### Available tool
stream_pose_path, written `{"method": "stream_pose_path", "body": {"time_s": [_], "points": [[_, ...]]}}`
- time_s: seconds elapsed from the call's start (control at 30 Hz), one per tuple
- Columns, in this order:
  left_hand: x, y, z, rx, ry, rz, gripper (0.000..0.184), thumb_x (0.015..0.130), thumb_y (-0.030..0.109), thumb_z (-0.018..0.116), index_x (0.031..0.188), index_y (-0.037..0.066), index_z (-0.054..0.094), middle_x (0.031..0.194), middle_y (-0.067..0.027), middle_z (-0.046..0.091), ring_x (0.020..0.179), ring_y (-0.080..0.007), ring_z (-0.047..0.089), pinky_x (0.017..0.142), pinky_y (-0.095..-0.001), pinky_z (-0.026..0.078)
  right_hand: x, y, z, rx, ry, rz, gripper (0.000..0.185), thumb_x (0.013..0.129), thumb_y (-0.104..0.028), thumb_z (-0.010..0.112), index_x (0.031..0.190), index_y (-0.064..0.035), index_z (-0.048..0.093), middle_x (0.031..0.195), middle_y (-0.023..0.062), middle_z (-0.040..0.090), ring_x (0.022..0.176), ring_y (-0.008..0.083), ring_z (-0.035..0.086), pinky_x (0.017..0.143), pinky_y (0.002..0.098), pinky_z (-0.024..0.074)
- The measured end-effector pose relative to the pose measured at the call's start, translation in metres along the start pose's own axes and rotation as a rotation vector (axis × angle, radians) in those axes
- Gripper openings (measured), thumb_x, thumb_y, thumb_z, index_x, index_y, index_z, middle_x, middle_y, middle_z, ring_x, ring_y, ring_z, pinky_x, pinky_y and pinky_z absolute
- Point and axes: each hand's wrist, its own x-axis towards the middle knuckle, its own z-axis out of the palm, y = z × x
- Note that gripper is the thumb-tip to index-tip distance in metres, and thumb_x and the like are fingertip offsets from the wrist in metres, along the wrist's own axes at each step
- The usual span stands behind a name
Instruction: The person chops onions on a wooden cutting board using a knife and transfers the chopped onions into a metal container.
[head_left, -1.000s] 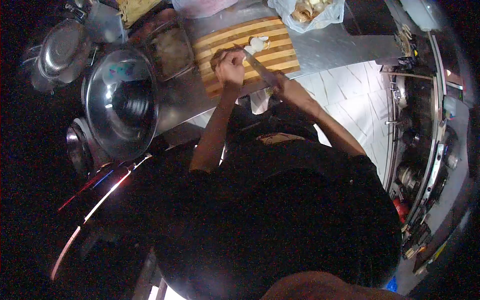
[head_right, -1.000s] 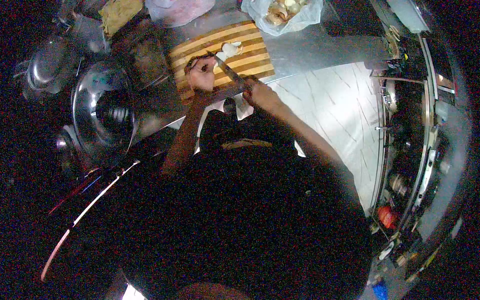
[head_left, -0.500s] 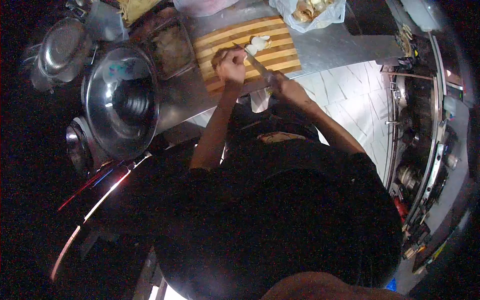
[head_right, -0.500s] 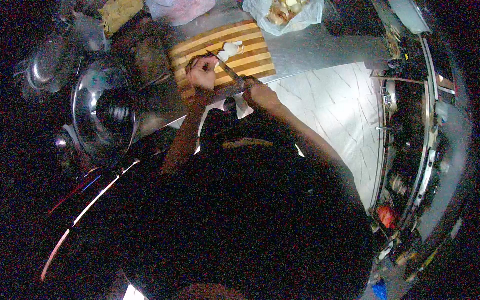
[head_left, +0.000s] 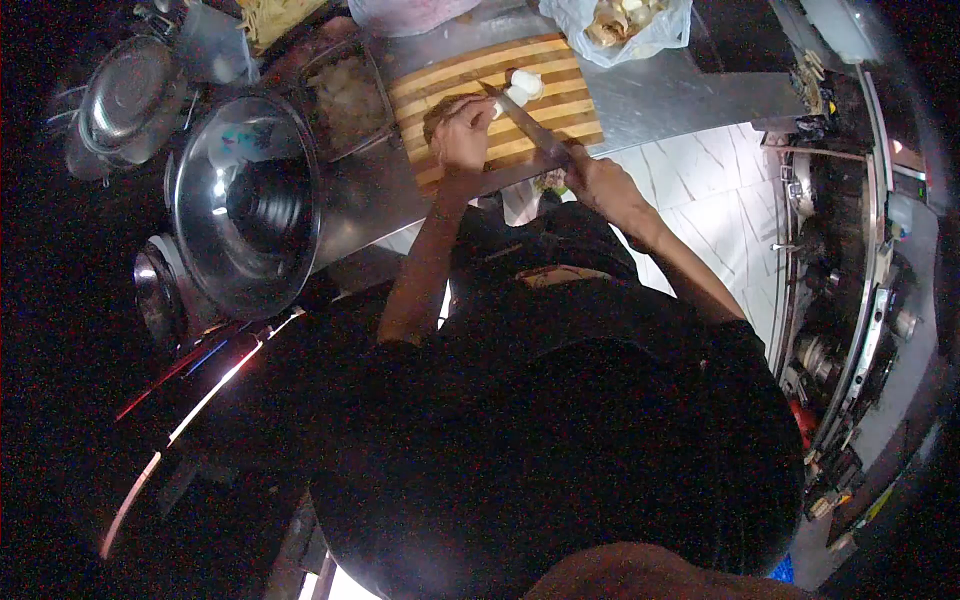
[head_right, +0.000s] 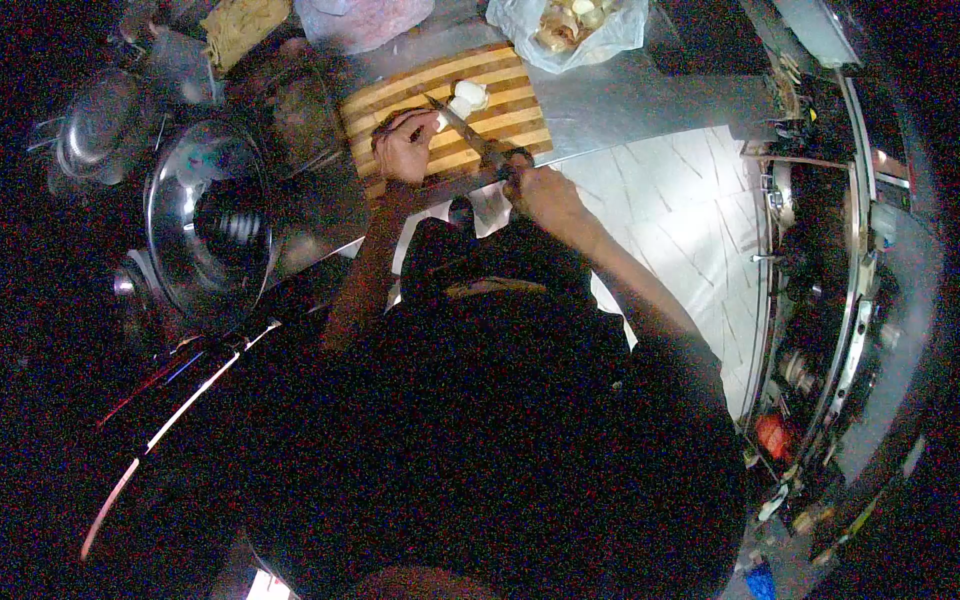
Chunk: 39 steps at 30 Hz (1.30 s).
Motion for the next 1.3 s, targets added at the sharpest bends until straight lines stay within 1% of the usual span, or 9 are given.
{"method": "stream_pose_path", "body": {"time_s": [0.13, 0.23, 0.33, 0.53, 0.67, 0.83, 0.93, 1.07, 1.3], "points": [[0.000, 0.004, 0.001, 0.076, 0.020, -0.036, 0.011, 0.077, 0.021, 0.066, 0.085, 0.016, 0.070, 0.092, -0.0040, 0.067, 0.087, -0.0241, 0.064, 0.077, -0.0346, 0.049, 0.004, -0.008, 0.008, -0.033, -0.059, 0.108, 0.034, 0.087, -0.022, 0.050, 0.114, -0.0037, 0.040, 0.074, 0.0275, 0.060, 0.074, 0.0452, 0.059, 0.065, 0.0540, 0.0463], [-0.002, 0.006, 0.003, 0.088, 0.044, -0.058, 0.008, 0.075, 0.020, 0.067, 0.082, 0.017, 0.070, 0.090, -0.0031, 0.067, 0.085, -0.0244, 0.063, 0.074, -0.0348, 0.049, 0.021, -0.007, 0.031, 0.016, 0.063, 0.058, 0.034, 0.087, -0.024, 0.051, 0.114, -0.0051, 0.042, 0.075, 0.0267, 0.061, 0.076, 0.0446, 0.060, 0.066, 0.0524, 0.0472], [0.000, 0.000, 0.006, 0.071, 0.067, -0.023, 0.006, 0.075, 0.021, 0.067, 0.080, 0.017, 0.069, 0.088, -0.0026, 0.067, 0.082, -0.0247, 0.063, 0.072, -0.0351, 0.049, 0.016, -0.004, 0.009, 0.109, 0.022, -0.018, 0.034, 0.087, -0.025, 0.050, 0.114, -0.0057, 0.043, 0.077, 0.0261, 0.061, 0.078, 0.0441, 0.060, 0.068, 0.0515, 0.0474], [0.000, -0.003, 0.009, 0.039, 0.079, -0.048, 0.005, 0.075, 0.022, 0.068, 0.078, 0.017, 0.068, 0.085, -0.0022, 0.067, 0.081, -0.0246, 0.063, 0.071, -0.0351, 0.049, 0.004, -0.021, -0.009, -0.003, -0.158, 0.133, 0.035, 0.086, -0.028, 0.050, 0.110, -0.0037, 0.046, 0.086, 0.0233, 0.063, 0.080, 0.0420, 0.062, 0.070, 0.0508, 0.0506], [-0.002, -0.007, 0.013, 0.064, 0.115, -0.022, 0.008, 0.073, 0.020, 0.070, 0.078, 0.015, 0.068, 0.084, -0.0031, 0.067, 0.079, -0.0232, 0.063, 0.070, -0.0336, 0.049, 0.021, -0.005, 0.025, 0.067, 0.021, 0.000, 0.035, 0.085, -0.028, 0.051, 0.111, -0.0043, 0.046, 0.085, 0.0221, 0.063, 0.081, 0.0424, 0.061, 0.070, 0.0510, 0.0506], [-0.003, -0.003, 0.013, -0.238, 0.142, -0.089, 0.011, 0.068, 0.013, 0.074, 0.078, 0.010, 0.069, 0.082, -0.0046, 0.067, 0.075, -0.0191, 0.062, 0.069, -0.0298, 0.050, 0.014, -0.004, 0.002, 0.104, -0.001, -0.026, 0.032, 0.088, -0.024, 0.050, 0.114, -0.0056, 0.045, 0.083, 0.0275, 0.061, 0.083, 0.0437, 0.059, 0.070, 0.0528, 0.0463], [-0.003, -0.019, 0.022, -0.243, 0.182, -0.011, 0.011, 0.068, 0.011, 0.075, 0.076, 0.009, 0.069, 0.082, -0.0049, 0.066, 0.074, -0.0187, 0.062, 0.069, -0.0289, 0.050, 0.002, -0.019, -0.016, 0.082, -0.104, 0.063, 0.034, 0.085, -0.026, 0.051, 0.112, -0.0055, 0.045, 0.089, 0.0207, 0.063, 0.082, 0.0417, 0.062, 0.071, 0.0511, 0.0502], [-0.003, -0.040, 0.033, -0.299, 0.213, 0.112, 0.010, 0.068, 0.010, 0.074, 0.076, 0.008, 0.068, 0.081, -0.0060, 0.067, 0.075, -0.0197, 0.062, 0.069, -0.0293, 0.050, 0.016, -0.007, 0.021, 0.001, -0.036, 0.064, 0.035, 0.085, -0.027, 0.051, 0.112, -0.0061, 0.044, 0.087, 0.0212, 0.063, 0.081, 0.0399, 0.062, 0.070, 0.0513, 0.0505], [-0.007, -0.053, 0.047, -0.419, 0.243, 0.010, 0.010, 0.068, 0.008, 0.073, 0.076, 0.005, 0.068, 0.081, -0.0075, 0.067, 0.077, -0.0212, 0.063, 0.072, -0.0306, 0.049, 0.013, -0.014, -0.009, 0.068, -0.086, 0.012, 0.034, 0.086, -0.029, 0.050, 0.111, -0.0067, 0.044, 0.087, 0.0215, 0.063, 0.082, 0.0395, 0.062, 0.072, 0.0513, 0.0500]]}}
